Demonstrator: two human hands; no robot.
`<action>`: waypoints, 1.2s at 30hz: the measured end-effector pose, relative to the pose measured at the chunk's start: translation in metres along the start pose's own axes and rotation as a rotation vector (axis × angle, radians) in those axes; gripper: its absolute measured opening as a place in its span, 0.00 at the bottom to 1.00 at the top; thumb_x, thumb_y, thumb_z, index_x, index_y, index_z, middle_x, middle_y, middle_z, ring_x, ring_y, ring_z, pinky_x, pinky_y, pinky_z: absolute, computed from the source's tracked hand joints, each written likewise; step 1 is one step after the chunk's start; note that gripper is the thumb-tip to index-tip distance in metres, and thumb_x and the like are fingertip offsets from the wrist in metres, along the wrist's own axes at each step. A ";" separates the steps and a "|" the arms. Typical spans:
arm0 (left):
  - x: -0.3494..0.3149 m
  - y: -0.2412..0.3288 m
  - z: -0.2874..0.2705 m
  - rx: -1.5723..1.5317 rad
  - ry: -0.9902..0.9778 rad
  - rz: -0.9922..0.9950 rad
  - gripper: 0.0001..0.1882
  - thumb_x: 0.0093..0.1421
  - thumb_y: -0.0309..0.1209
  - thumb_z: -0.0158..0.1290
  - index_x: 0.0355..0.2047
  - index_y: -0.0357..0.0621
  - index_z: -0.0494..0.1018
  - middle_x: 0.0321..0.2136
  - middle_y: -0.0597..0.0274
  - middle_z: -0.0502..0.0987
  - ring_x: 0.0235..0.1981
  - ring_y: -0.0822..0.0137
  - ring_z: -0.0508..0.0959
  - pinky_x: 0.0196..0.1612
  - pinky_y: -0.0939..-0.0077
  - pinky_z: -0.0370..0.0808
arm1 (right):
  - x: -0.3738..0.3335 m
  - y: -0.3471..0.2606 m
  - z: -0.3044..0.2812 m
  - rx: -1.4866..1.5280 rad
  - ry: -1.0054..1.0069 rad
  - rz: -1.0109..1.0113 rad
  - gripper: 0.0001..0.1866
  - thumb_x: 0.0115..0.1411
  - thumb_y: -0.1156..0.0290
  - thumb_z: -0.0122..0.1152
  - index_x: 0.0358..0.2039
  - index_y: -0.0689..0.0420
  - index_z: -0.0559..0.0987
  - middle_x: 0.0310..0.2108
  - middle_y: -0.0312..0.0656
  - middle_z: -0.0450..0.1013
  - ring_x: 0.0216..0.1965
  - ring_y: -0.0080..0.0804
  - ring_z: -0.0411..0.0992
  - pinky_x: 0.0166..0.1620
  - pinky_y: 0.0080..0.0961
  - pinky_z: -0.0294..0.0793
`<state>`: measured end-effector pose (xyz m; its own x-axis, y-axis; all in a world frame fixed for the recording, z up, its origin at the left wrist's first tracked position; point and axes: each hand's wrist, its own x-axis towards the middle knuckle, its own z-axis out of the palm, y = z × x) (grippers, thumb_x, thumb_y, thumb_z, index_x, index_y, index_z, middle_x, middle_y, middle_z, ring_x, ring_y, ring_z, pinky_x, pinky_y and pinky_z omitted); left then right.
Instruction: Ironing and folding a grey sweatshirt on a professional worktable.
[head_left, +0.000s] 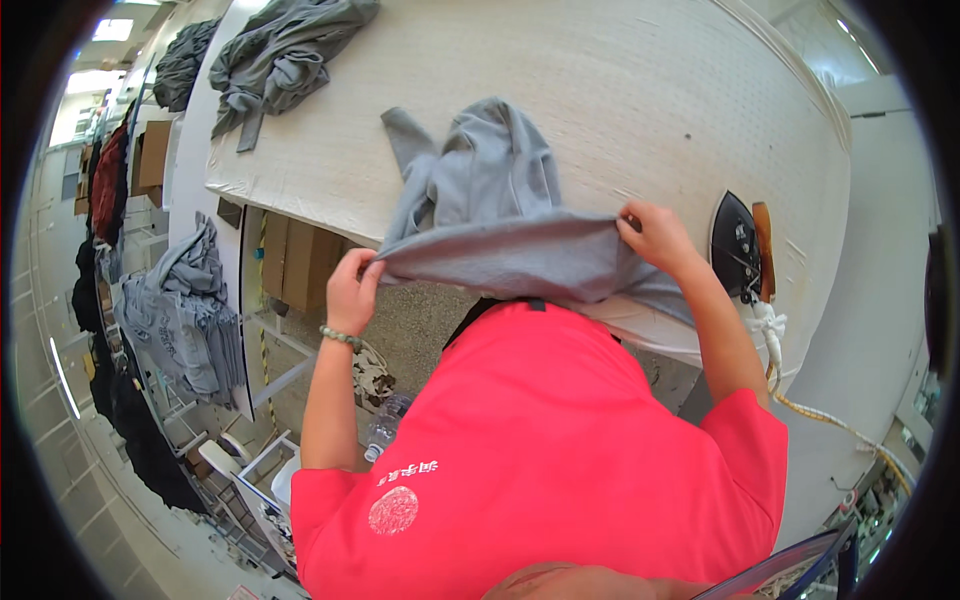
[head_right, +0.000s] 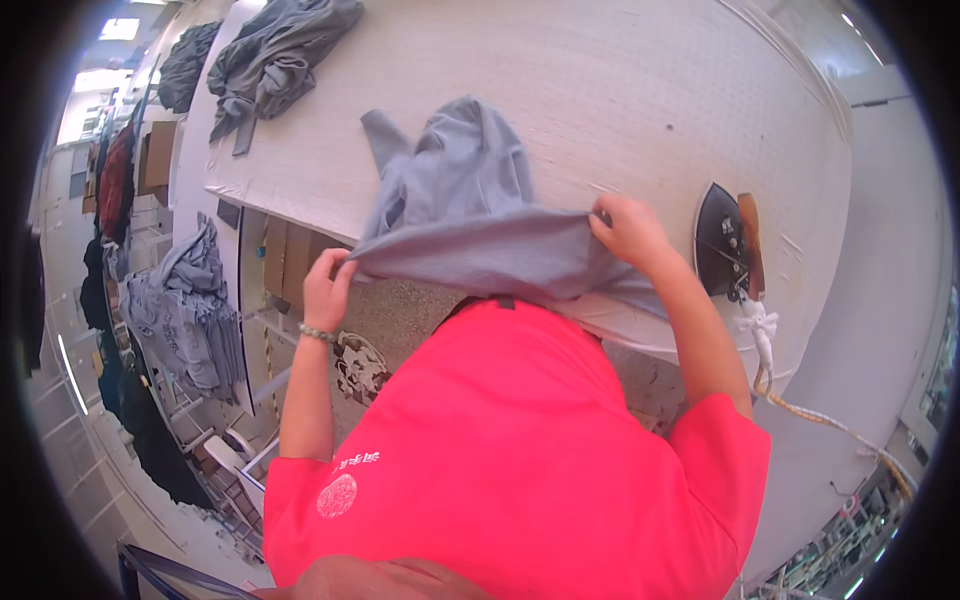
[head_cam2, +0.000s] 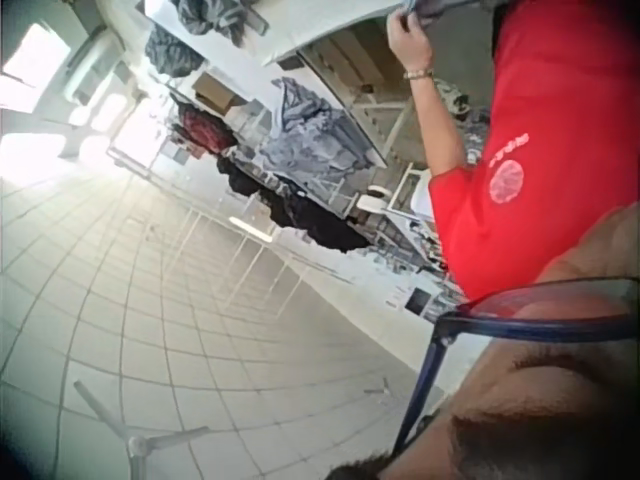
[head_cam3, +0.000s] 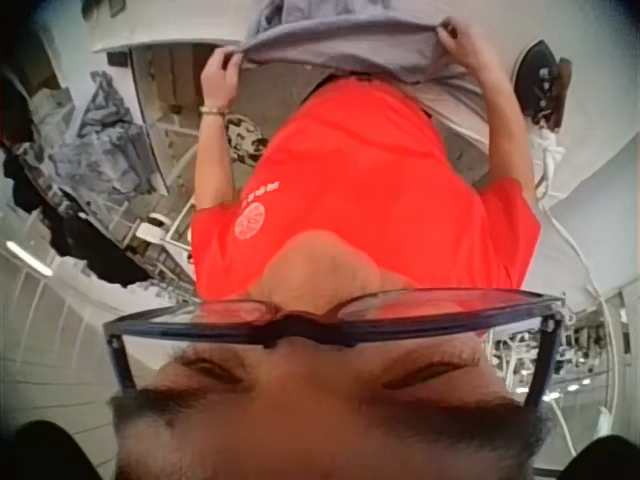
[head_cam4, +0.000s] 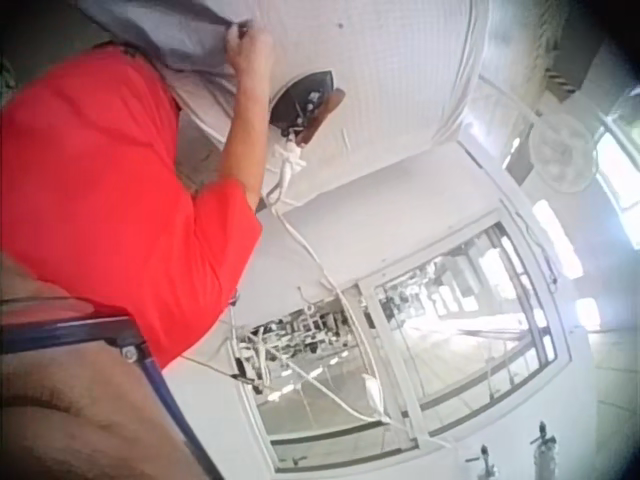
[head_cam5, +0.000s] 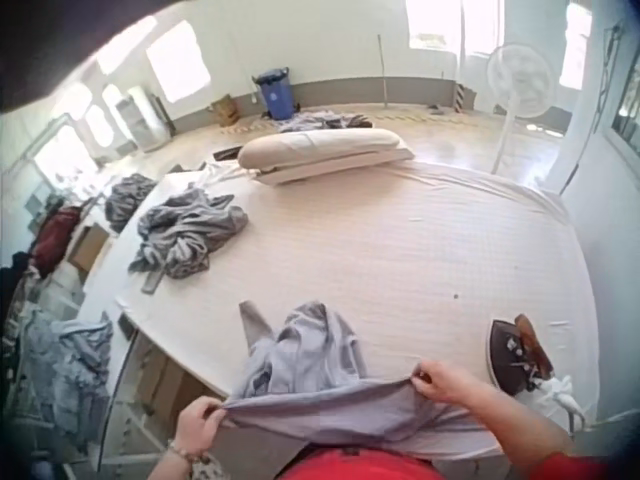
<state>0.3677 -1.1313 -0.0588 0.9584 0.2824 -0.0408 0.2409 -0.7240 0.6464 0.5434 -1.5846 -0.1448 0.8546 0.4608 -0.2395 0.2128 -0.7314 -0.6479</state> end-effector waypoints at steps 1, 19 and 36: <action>0.001 0.000 -0.002 -0.046 -0.002 -0.022 0.07 0.65 0.27 0.60 0.40 0.37 0.78 0.30 0.61 0.80 0.31 0.73 0.78 0.37 0.76 0.76 | -0.001 -0.001 -0.006 0.046 -0.054 0.060 0.10 0.61 0.68 0.65 0.38 0.61 0.82 0.30 0.49 0.81 0.33 0.41 0.81 0.39 0.35 0.79; -0.008 0.011 -0.036 -0.483 -0.173 -0.363 0.11 0.61 0.34 0.67 0.33 0.40 0.79 0.28 0.67 0.81 0.30 0.75 0.79 0.34 0.74 0.78 | 0.040 -0.023 -0.058 -0.008 -0.061 0.146 0.06 0.62 0.72 0.64 0.36 0.62 0.80 0.34 0.53 0.80 0.37 0.51 0.80 0.43 0.40 0.78; 0.005 -0.042 -0.006 -0.018 -0.374 -0.143 0.14 0.54 0.38 0.69 0.33 0.42 0.80 0.30 0.53 0.83 0.34 0.55 0.83 0.38 0.61 0.78 | 0.016 0.011 -0.010 -0.228 -0.379 -0.213 0.07 0.55 0.74 0.69 0.35 0.61 0.85 0.36 0.51 0.78 0.39 0.52 0.79 0.45 0.41 0.79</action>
<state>0.3614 -1.0959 -0.0818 0.9057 0.1286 -0.4039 0.3765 -0.6819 0.6272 0.5635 -1.5903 -0.1486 0.5572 0.7315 -0.3929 0.4983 -0.6731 -0.5465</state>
